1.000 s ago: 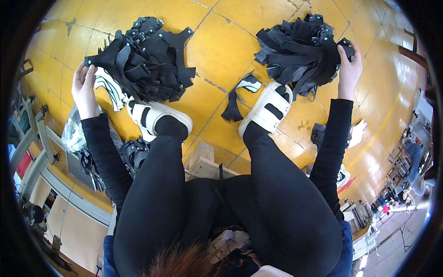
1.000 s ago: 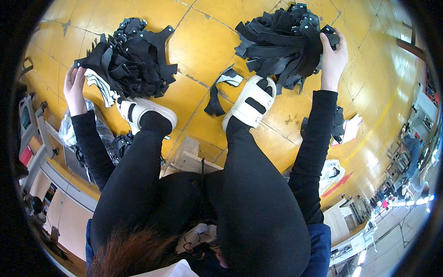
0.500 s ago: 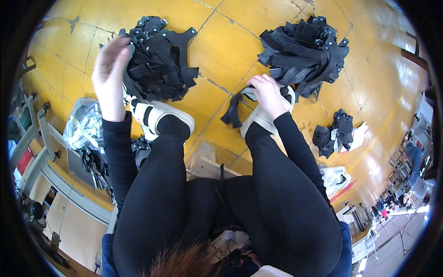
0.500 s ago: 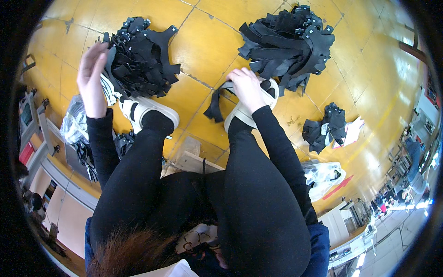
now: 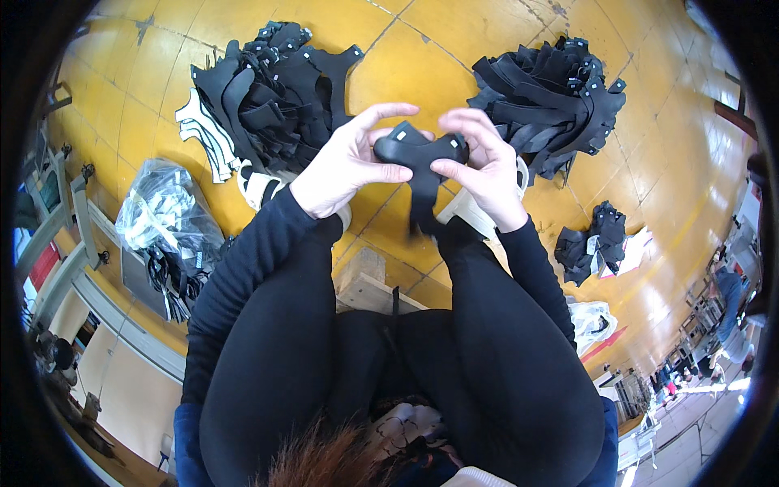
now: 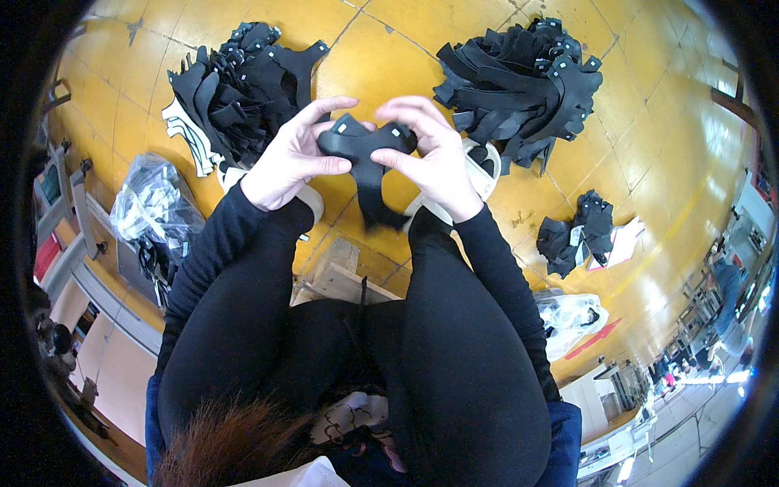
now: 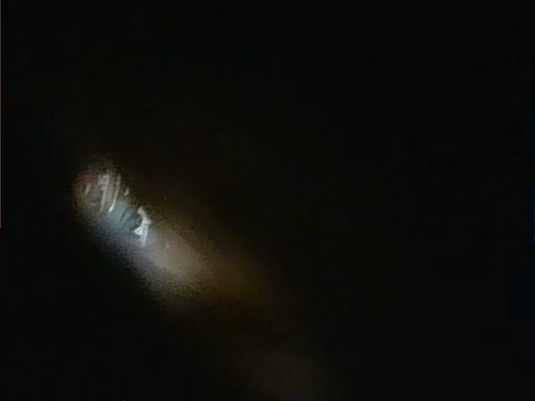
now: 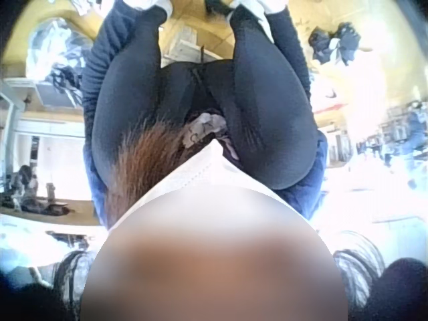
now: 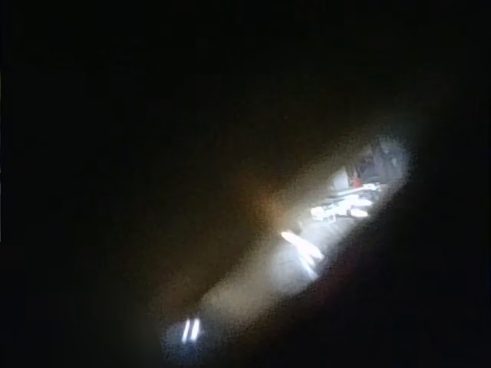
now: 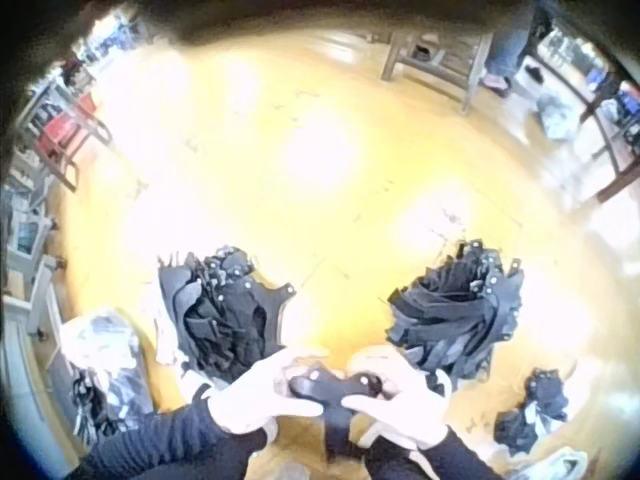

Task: The person sits on the floor and sorts through piles of black fabric parts, picking them up, inspecting them, and stacking them into separate piles. The person handles the items one by one, occasionally bundling them with a rubber band.

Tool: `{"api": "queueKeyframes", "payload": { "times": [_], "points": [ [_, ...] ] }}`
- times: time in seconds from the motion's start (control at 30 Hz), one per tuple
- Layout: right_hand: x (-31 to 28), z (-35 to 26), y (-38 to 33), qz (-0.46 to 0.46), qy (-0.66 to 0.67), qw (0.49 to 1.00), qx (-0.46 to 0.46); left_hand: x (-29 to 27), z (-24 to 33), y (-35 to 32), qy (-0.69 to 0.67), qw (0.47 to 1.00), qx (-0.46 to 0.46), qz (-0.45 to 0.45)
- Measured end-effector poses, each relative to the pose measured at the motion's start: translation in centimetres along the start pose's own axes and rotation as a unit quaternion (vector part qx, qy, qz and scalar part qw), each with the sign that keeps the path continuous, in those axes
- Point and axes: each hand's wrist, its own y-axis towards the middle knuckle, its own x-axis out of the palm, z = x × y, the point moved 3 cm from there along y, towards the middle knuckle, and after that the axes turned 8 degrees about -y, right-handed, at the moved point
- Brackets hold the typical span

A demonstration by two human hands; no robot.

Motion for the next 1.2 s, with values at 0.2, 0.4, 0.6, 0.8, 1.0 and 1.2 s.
{"api": "queueKeyframes", "payload": {
  "times": [0.2,0.4,0.6,0.8,1.0,1.2],
  "points": [
    [-0.1,1.0,-0.8,-0.011,-0.088,0.996,-0.008,-0.8,-0.2,0.2,0.007,0.998,0.007,0.054],
    [0.3,1.5,-0.7,0.024,-0.072,0.997,0.012,-1.5,-0.8,0.3,-0.038,0.993,0.021,0.106],
    [0.4,2.0,-0.9,0.019,-0.019,0.996,0.082,-2.1,-1.3,0.4,-0.008,0.993,0.030,0.114],
    [0.4,1.9,-1.3,0.019,0.034,0.992,0.119,-1.8,-2.0,0.6,0.148,0.987,0.000,0.058],
    [0.4,1.9,-1.6,0.044,0.022,0.994,0.097,-1.7,0.5,0.1,0.146,0.977,0.069,0.138],
    [-3.1,4.5,-2.1,0.134,-0.078,0.968,0.197,-4.2,9.0,-4.5,0.105,0.889,0.347,0.281]
  ]
}}
